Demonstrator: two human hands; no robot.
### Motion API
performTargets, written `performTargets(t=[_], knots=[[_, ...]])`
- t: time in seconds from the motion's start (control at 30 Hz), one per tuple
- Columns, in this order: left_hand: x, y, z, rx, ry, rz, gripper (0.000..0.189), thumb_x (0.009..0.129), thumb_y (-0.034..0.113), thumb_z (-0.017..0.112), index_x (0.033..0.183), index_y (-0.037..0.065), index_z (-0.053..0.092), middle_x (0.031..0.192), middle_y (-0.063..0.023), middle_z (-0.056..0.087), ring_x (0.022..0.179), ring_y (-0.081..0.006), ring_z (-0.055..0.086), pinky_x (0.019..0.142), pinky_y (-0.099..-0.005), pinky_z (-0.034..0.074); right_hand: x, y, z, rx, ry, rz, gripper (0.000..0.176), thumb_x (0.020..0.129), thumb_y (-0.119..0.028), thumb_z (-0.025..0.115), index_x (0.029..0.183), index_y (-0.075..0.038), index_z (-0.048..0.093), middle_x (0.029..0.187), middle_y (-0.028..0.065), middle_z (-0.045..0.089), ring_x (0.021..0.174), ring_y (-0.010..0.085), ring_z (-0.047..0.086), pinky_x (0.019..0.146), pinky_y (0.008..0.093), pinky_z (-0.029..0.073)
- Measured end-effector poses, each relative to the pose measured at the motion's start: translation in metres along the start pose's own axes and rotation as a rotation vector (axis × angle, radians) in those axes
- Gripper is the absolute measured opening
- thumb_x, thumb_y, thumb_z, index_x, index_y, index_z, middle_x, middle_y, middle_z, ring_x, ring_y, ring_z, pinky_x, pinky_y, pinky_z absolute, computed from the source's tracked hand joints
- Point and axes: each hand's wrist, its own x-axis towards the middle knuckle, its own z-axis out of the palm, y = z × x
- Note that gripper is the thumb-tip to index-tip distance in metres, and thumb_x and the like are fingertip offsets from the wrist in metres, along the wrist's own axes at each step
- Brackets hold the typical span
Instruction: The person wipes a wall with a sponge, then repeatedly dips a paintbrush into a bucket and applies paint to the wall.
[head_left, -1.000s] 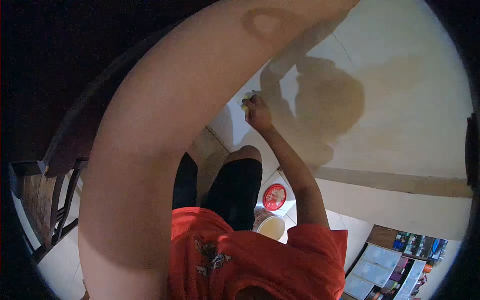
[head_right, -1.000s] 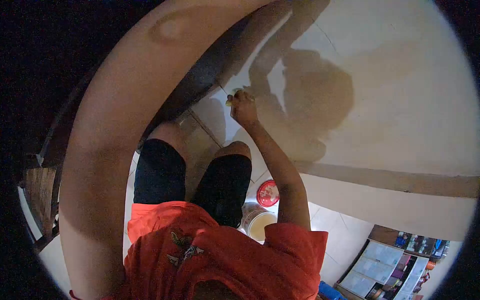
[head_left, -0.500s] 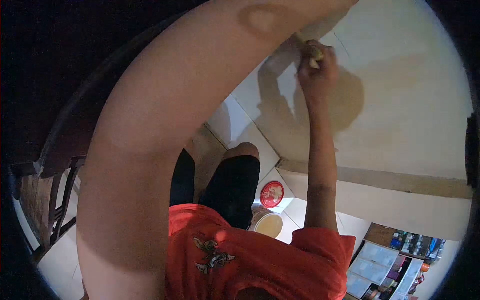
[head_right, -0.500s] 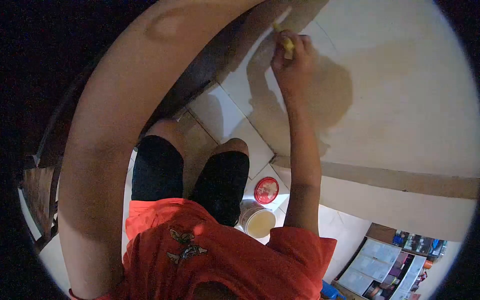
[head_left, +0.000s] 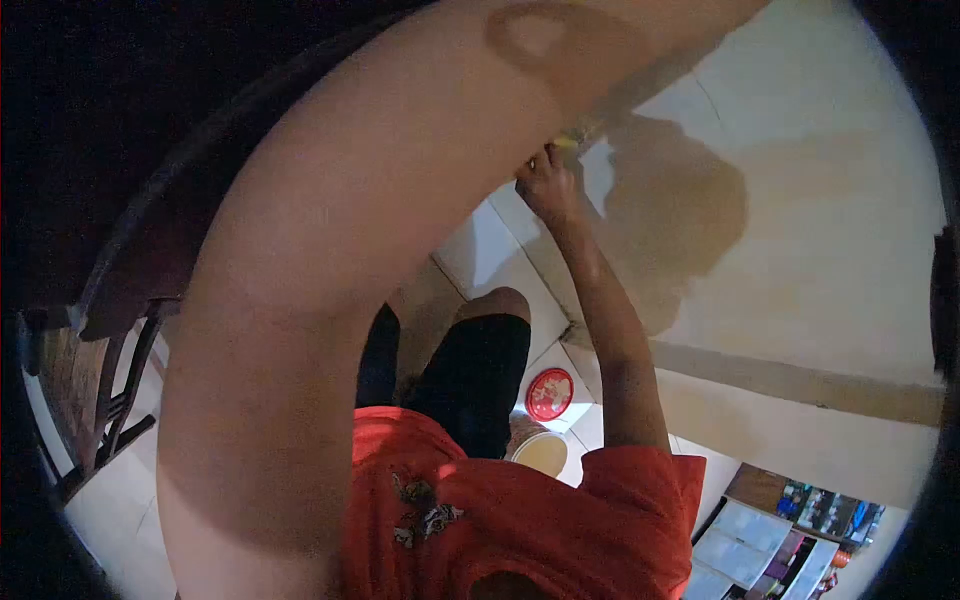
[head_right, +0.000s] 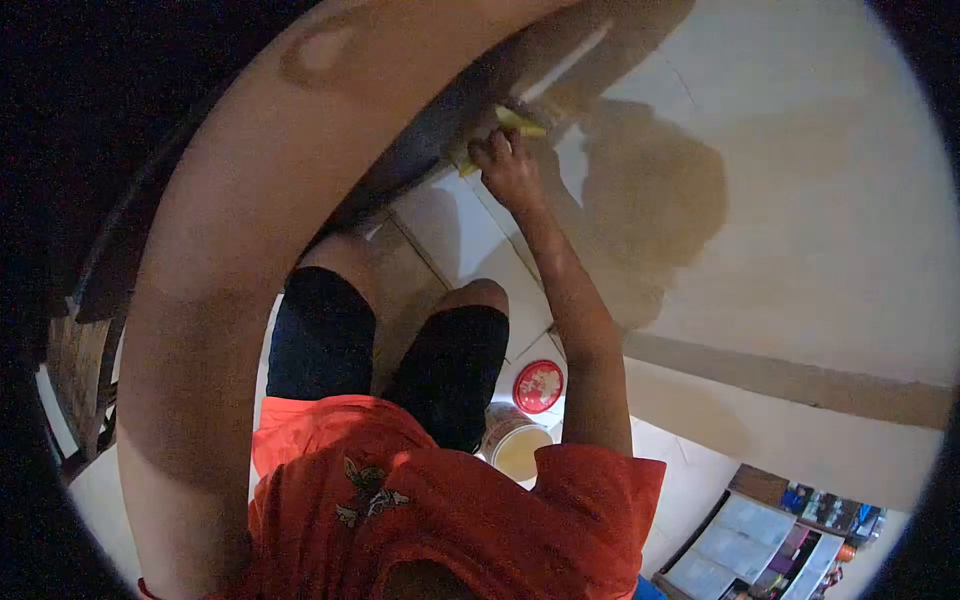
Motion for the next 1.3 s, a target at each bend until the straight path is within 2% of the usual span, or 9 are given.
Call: performTargets(t=[0.2, 0.27, 0.3, 0.37, 0.47, 0.77, 0.97, 1.17, 1.3], knots=[[0.014, 0.028, -0.002, 0.649, 0.074, 0.117, 0.058, 0.087, 0.01, 0.047, 0.14, 0.013, 0.027, 0.102, -0.0226, 0.061, 0.091, -0.031, 0.062, 0.078, -0.0413, 0.05, -0.039, -0.017, 0.058, 0.069, -0.048, 0.029, 0.026, 0.075, -0.011, 0.058, 0.102, -0.012, 0.056, 0.099, 0.0125, 0.05, 0.097, 0.0355, 0.053, 0.068, 0.0437, 0.053], [0.049, 0.074, -0.032, 0.725, -0.925, -0.717, 0.058, 0.087, 0.011, 0.047, 0.141, 0.014, 0.026, 0.103, -0.0229, 0.061, 0.093, -0.0306, 0.062, 0.078, -0.0411, 0.05, -0.043, -0.02, 0.056, 0.14, -0.124, -0.041, 0.027, 0.075, -0.01, 0.057, 0.102, -0.009, 0.056, 0.097, 0.0144, 0.051, 0.092, 0.0353, 0.053, 0.069, 0.0456, 0.05], [0.037, 0.056, -0.027, 0.728, -0.923, -0.724, 0.058, 0.087, 0.011, 0.047, 0.141, 0.014, 0.026, 0.103, -0.0229, 0.061, 0.093, -0.0306, 0.062, 0.078, -0.0411, 0.05, -0.042, -0.024, 0.054, 0.144, -0.121, -0.047, 0.027, 0.075, -0.01, 0.057, 0.102, -0.009, 0.056, 0.097, 0.0144, 0.051, 0.092, 0.0353, 0.053, 0.069, 0.0456, 0.05], [0.0, 0.002, -0.006, -0.105, -0.13, -0.016, 0.059, 0.087, 0.01, 0.047, 0.141, 0.014, 0.025, 0.102, -0.0226, 0.061, 0.09, -0.0318, 0.062, 0.077, -0.0411, 0.05, -0.036, -0.028, 0.042, 0.35, 0.098, 0.116, 0.024, 0.075, -0.007, 0.056, 0.099, -0.006, 0.056, 0.094, 0.0161, 0.052, 0.087, 0.0355, 0.053, 0.069, 0.0466, 0.047], [0.011, -0.002, 0.012, -0.247, 0.003, -0.019, 0.057, 0.084, 0.009, 0.046, 0.139, 0.01, 0.031, 0.095, -0.0234, 0.062, 0.082, -0.0325, 0.063, 0.076, -0.0429, 0.049, -0.022, -0.018, 0.033, 0.417, 0.122, 0.182, 0.024, 0.073, -0.004, 0.056, 0.097, -0.004, 0.057, 0.091, 0.0183, 0.053, 0.084, 0.0364, 0.053, 0.07, 0.0459, 0.047], [-0.023, -0.033, -0.012, -0.118, -0.06, -0.138, 0.055, 0.084, 0.017, 0.048, 0.137, 0.012, 0.033, 0.105, -0.0222, 0.055, 0.086, -0.0326, 0.062, 0.077, -0.0456, 0.048, 0.026, 0.028, -0.057, 0.433, 0.395, 0.41, 0.024, 0.077, -0.004, 0.063, 0.1, -0.003, 0.059, 0.095, 0.0153, 0.059, 0.087, 0.0285, 0.06, 0.071, 0.0362, 0.049], [0.007, -0.034, 0.021, -0.1, -0.1, -0.202, 0.055, 0.085, 0.022, 0.049, 0.137, 0.014, 0.034, 0.113, -0.0214, 0.049, 0.088, -0.0327, 0.061, 0.078, -0.0476, 0.047, 0.04, 0.011, -0.134, 0.068, 0.605, 0.043, 0.03, 0.074, -0.005, 0.07, 0.102, -0.008, 0.06, 0.095, 0.0126, 0.06, 0.089, 0.0255, 0.06, 0.07, 0.0331, 0.05], [-0.007, -0.026, 0.012, -0.026, -0.155, -0.256, 0.054, 0.085, 0.028, 0.05, 0.136, 0.016, 0.036, 0.122, -0.0205, 0.043, 0.091, -0.0328, 0.061, 0.079, -0.0496, 0.046, 0.027, 0.006, -0.072, 0.324, 0.023, 0.097, 0.042, 0.066, 0.0, 0.07, 0.104, -0.014, 0.06, 0.104, 0.0094, 0.056, 0.095, 0.03, 0.057, 0.071, 0.0403, 0.052], [-0.001, -0.015, 0.019, 0.018, -0.194, -0.285, 0.054, 0.085, 0.032, 0.05, 0.135, 0.017, 0.037, 0.127, -0.0199, 0.039, 0.093, -0.0329, 0.06, 0.079, -0.051, 0.046, -0.005, -0.002, 0.007, -0.084, 0.035, -0.136, 0.037, 0.067, -0.008, 0.065, 0.103, -0.015, 0.059, 0.111, 0.0107, 0.052, 0.103, 0.0339, 0.051, 0.075, 0.0478, 0.049]])
